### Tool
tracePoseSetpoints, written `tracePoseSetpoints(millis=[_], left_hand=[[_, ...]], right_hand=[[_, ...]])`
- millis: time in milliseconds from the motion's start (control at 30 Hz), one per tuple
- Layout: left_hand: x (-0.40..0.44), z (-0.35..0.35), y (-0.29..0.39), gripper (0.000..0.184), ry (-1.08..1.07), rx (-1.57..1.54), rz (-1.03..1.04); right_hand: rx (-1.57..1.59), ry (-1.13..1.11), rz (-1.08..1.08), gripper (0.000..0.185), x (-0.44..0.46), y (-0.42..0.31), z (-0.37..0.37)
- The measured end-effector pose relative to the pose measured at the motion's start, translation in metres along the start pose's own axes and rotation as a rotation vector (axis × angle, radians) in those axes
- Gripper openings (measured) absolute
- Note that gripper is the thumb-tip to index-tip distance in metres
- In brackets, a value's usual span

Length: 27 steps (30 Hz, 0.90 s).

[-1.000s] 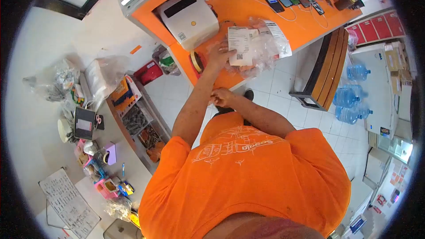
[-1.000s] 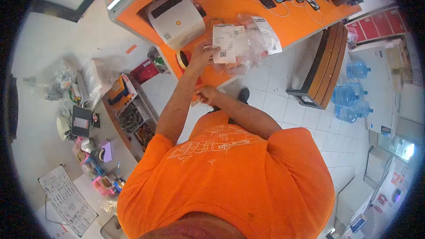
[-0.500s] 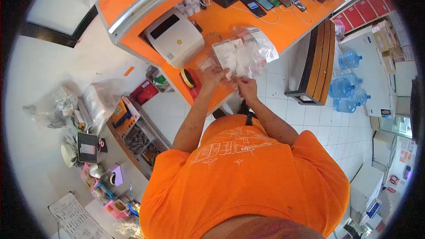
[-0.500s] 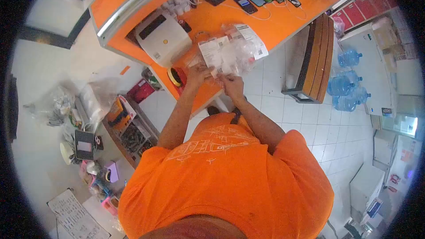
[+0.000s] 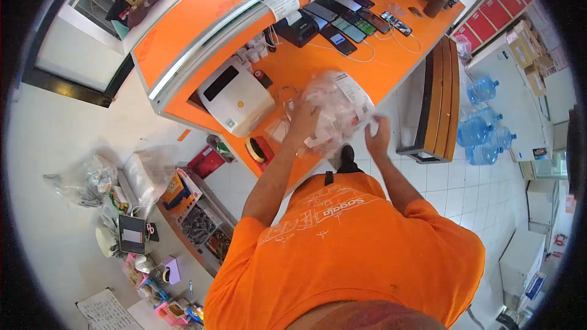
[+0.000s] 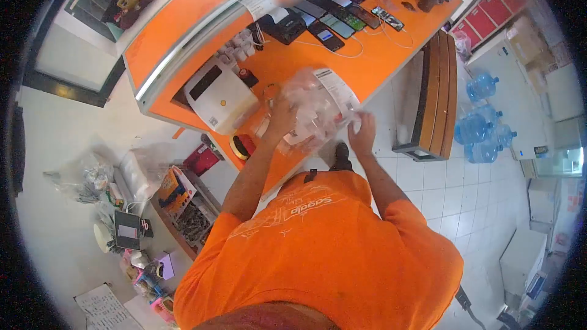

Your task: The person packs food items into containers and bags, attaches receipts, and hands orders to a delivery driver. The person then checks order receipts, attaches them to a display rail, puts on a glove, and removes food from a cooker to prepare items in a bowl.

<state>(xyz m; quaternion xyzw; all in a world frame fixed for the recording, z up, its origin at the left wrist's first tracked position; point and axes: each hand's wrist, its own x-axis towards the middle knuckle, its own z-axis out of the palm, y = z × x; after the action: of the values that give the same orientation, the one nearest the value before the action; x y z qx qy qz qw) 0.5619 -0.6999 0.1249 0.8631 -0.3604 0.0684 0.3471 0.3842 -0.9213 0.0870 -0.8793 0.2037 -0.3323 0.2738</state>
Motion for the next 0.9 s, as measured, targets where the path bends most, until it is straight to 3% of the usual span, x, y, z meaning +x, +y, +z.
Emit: tracePoseSetpoints(millis=[100, 133, 200, 233, 300, 333, 367, 433, 500, 567, 600, 633, 733, 800, 833, 900], left_hand=[[-0.006, -0.021, 0.000, 0.037, 0.252, -0.558, -0.183], [-0.001, -0.045, 0.013, 0.033, 0.314, -0.536, -0.170], [0.012, -0.109, 0.059, 0.028, 0.441, -0.491, -0.151], [0.025, -0.138, 0.062, 0.027, 0.473, -0.342, -0.152], [0.049, -0.194, 0.068, 0.024, 0.545, -0.036, -0.173], [0.064, -0.231, 0.080, 0.020, 0.639, 0.173, -0.178], [0.079, -0.268, 0.093, 0.016, 0.738, 0.381, -0.204], [0.101, -0.333, 0.082, 0.015, 0.894, 0.186, -0.313], [0.135, -0.385, 0.088, 0.019, 0.993, 0.222, -0.136], [0.173, -0.419, 0.086, 0.023, 0.927, 0.367, -0.017], [0.187, -0.430, 0.078, 0.025, 0.865, 0.416, -0.059], [0.199, -0.443, 0.064, 0.025, 0.744, 0.457, -0.232], [0.227, -0.445, 0.000, 0.023, 0.555, 0.647, -0.368], [0.235, -0.442, -0.074, 0.022, 0.612, 0.694, -0.221], [0.238, -0.439, -0.100, 0.022, 0.626, 0.701, -0.136], [0.236, -0.442, -0.163, 0.024, 0.707, 0.784, -0.189]], right_hand=[[-0.147, -0.286, -0.317, 0.061, 0.095, -0.066, -0.019], [-0.261, -0.385, -0.468, 0.062, 0.113, -0.072, -0.012], [-0.193, -0.534, -0.544, 0.063, 0.133, -0.053, 0.017], [-0.008, -0.585, -0.476, 0.062, 0.139, -0.018, 0.050], [0.414, -0.724, -0.084, 0.059, 0.165, -0.024, 0.048], [0.710, -0.501, -0.078, 0.049, 0.173, -0.027, 0.047], [0.457, -0.320, -0.510, 0.037, 0.207, -0.039, 0.035], [0.549, -0.346, -0.614, 0.035, 0.269, -0.074, 0.001], [0.720, -0.441, -0.626, 0.033, 0.338, -0.129, -0.017], [0.844, -0.490, -0.701, 0.031, 0.401, -0.205, -0.016], [0.885, -0.500, -0.755, 0.030, 0.427, -0.245, -0.009], [0.915, -0.503, -0.801, 0.030, 0.448, -0.285, 0.002], [0.933, -0.518, -0.896, 0.029, 0.487, -0.389, 0.069], [0.951, -0.508, -0.981, 0.027, 0.497, -0.439, 0.134], [0.844, -0.479, -0.923, 0.025, 0.500, -0.458, 0.171], [0.814, -0.464, -1.040, 0.026, 0.495, -0.470, 0.201]])
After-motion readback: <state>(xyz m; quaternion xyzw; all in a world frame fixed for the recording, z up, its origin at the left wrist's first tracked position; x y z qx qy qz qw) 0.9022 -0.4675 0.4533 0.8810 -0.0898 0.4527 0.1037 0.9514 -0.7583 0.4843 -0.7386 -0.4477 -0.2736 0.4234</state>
